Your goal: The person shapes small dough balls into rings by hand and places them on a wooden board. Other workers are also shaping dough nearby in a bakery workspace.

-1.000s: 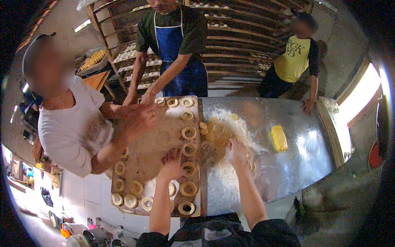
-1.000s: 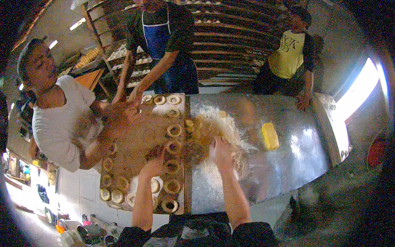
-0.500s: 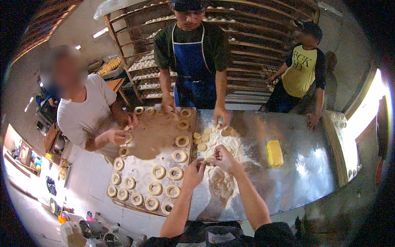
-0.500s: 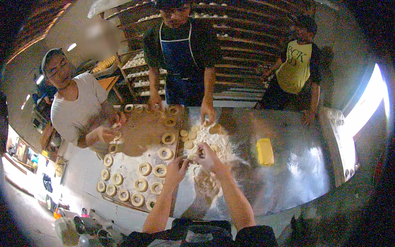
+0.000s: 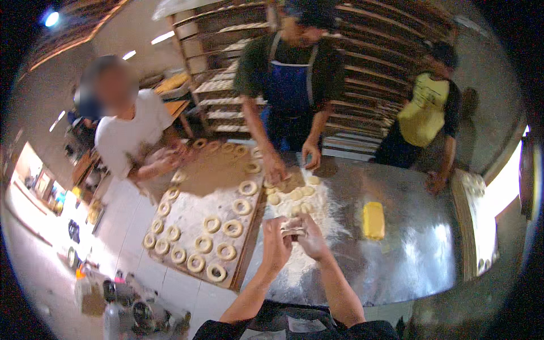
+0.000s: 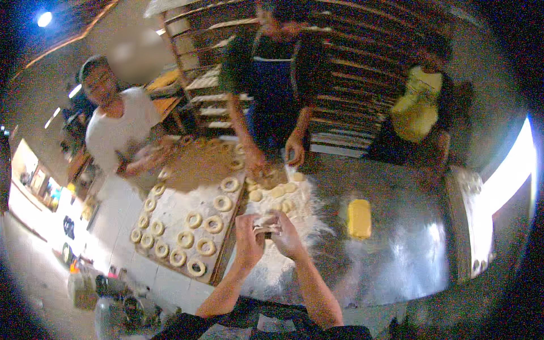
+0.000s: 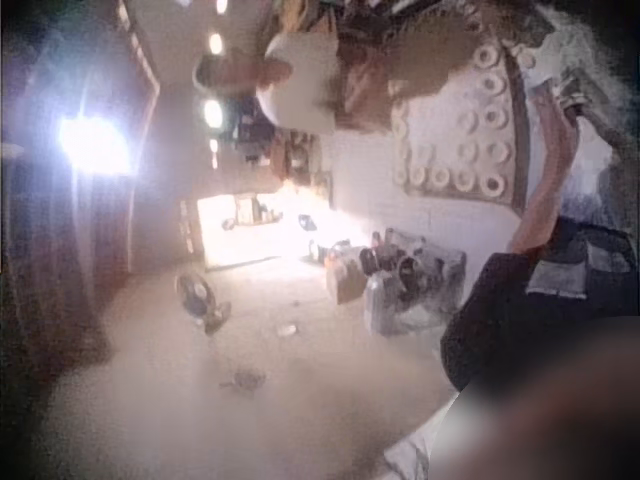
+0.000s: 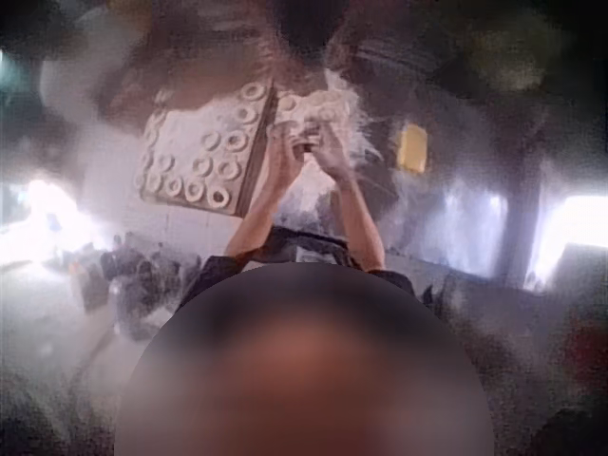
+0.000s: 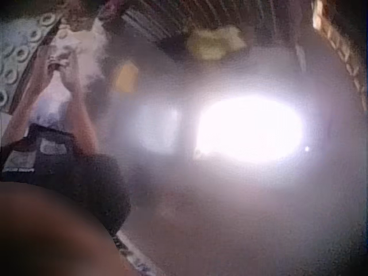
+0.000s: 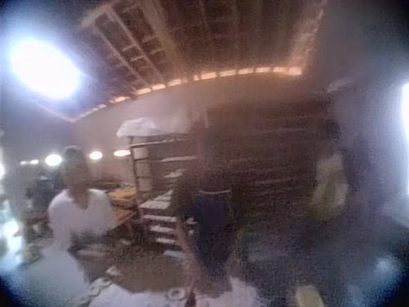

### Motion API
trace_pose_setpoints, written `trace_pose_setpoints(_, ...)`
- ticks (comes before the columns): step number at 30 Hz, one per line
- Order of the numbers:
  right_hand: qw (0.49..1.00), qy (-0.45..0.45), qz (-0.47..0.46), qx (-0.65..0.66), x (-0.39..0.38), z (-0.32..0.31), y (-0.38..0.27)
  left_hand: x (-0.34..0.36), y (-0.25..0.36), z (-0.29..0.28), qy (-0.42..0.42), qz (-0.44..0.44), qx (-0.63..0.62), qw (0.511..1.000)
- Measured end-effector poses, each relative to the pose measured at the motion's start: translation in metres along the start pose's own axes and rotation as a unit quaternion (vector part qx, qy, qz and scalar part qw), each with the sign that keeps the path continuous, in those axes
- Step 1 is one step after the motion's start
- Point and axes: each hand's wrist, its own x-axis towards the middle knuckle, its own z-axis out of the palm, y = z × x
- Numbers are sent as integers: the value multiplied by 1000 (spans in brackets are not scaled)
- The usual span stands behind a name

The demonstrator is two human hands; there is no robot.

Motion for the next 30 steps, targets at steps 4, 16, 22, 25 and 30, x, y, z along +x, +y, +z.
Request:
trace_pose_setpoints(4,914,-70,48,396,-9,0,5,-13,-6,-4,-40,-79,-209,974)
trace_pose_setpoints(16,999,-36,-36,1,8,79,-10,-23,-54,-34,-31,-123,-45,991)
trace_pose_setpoints(22,987,-18,-25,160,45,117,8,-2,-97,-59,-62,-165,-111,978)
trace_pose_setpoints(25,978,-48,-67,191,64,136,16,9,-124,-71,-4,-95,-80,992)
trace_pose_setpoints(30,992,13,-126,-22,86,166,36,16,-179,-75,-3,47,45,998)
